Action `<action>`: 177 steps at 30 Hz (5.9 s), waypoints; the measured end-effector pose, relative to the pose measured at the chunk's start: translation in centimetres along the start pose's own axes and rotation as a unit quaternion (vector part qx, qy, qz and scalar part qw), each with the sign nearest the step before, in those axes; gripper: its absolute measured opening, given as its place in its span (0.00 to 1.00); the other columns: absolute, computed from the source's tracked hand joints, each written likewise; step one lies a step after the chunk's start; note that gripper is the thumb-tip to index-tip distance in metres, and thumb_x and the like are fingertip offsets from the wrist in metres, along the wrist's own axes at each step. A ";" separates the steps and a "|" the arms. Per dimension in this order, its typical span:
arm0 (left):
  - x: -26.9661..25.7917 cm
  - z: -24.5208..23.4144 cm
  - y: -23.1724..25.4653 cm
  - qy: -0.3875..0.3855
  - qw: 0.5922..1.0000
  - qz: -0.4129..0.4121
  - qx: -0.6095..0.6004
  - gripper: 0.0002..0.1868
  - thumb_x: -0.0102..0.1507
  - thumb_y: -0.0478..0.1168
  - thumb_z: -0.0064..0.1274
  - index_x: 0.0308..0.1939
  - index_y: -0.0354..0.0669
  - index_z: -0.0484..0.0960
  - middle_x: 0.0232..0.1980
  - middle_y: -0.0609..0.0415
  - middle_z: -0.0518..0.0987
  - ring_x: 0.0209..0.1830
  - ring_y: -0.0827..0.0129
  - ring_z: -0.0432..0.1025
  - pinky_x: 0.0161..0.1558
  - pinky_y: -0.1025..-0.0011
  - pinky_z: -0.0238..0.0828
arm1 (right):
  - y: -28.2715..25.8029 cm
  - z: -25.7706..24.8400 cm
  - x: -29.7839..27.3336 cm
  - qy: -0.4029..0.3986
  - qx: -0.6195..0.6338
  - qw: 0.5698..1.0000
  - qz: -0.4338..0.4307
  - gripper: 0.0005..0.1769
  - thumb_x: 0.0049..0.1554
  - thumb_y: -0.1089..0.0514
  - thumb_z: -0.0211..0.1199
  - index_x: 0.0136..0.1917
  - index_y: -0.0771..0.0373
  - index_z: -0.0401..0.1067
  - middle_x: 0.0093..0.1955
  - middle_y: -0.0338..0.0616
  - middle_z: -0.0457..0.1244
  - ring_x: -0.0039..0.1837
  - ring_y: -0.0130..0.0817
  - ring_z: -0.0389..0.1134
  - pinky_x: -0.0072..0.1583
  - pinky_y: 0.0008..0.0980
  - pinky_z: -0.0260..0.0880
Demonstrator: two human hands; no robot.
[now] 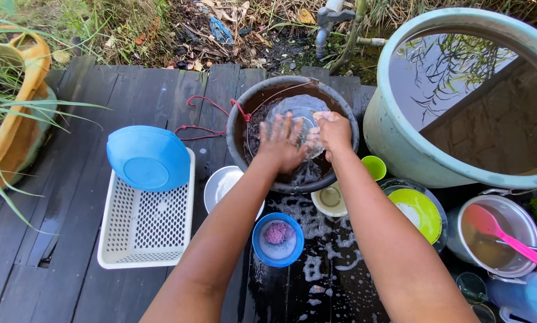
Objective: Washing various plates, bowls, and glasses in a tub of soapy water.
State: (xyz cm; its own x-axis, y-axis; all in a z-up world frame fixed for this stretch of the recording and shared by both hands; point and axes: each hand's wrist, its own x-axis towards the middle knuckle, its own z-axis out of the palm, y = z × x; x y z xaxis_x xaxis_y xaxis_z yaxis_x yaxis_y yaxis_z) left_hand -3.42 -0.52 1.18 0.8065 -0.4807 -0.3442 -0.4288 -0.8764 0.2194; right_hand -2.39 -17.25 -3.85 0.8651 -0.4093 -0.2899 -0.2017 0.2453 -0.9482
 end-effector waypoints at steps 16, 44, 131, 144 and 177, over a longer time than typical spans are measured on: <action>-1.1 -0.2 -0.1 0.191 0.965 0.153 -0.092 0.21 0.65 0.43 0.46 0.61 0.67 0.82 0.43 0.45 0.85 0.42 0.51 0.80 0.45 0.52 0.76 | 1.7 -0.7 2.5 -0.068 -0.009 0.976 0.207 0.16 0.58 0.60 0.47 0.60 0.57 0.66 0.43 0.52 0.65 0.43 0.50 0.68 0.47 0.52 0.75; 4.5 1.4 -3.8 0.200 0.916 -0.188 -0.291 0.29 0.69 0.61 0.37 0.65 0.48 0.73 0.64 0.33 0.73 0.61 0.39 0.72 0.60 0.49 0.67 | -1.1 0.5 0.0 -0.009 -0.121 0.981 0.153 0.18 0.57 0.43 0.70 0.43 0.58 0.71 0.33 0.33 0.56 0.32 0.25 0.57 0.32 0.28 0.63; -7.8 -7.8 2.2 0.308 0.765 0.060 -0.563 0.09 0.68 0.35 0.55 0.51 0.39 0.78 0.38 0.57 0.83 0.33 0.76 0.75 0.36 0.73 0.72 | -12.4 -5.7 -13.2 -0.055 -0.101 0.989 -0.091 0.11 0.62 0.62 0.61 0.57 0.56 0.74 0.49 0.41 0.71 0.40 0.25 0.69 0.39 0.26 0.69; -12.6 -10.8 2.2 0.469 0.822 0.098 -0.308 0.10 0.66 0.45 0.58 0.50 0.54 0.87 0.43 0.52 0.86 0.36 0.61 0.81 0.39 0.68 0.75 | -10.6 -3.7 -11.9 0.031 -0.153 0.933 -0.325 0.12 0.60 0.62 0.66 0.57 0.64 0.78 0.50 0.37 0.74 0.47 0.18 0.72 0.51 0.23 0.72; 6.1 -3.9 24.2 0.135 0.929 0.063 -0.338 0.37 0.57 0.39 0.53 0.71 0.35 0.67 0.31 0.41 0.84 0.25 0.57 0.82 0.41 0.62 0.79 | -15.2 -30.1 -7.4 0.083 -0.162 0.983 0.035 0.41 0.53 0.66 0.54 0.79 0.57 0.53 0.39 0.41 0.68 0.32 0.26 0.61 0.34 0.31 0.65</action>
State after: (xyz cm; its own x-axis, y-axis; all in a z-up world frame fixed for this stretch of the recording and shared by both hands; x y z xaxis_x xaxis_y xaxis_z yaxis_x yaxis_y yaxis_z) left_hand -7.27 -24.56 7.96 0.8794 -0.4730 -0.0545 -0.2471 -0.5512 0.7970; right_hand -19.54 -44.41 8.79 0.7624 -0.5458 -0.3476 -0.4174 -0.0043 -0.9087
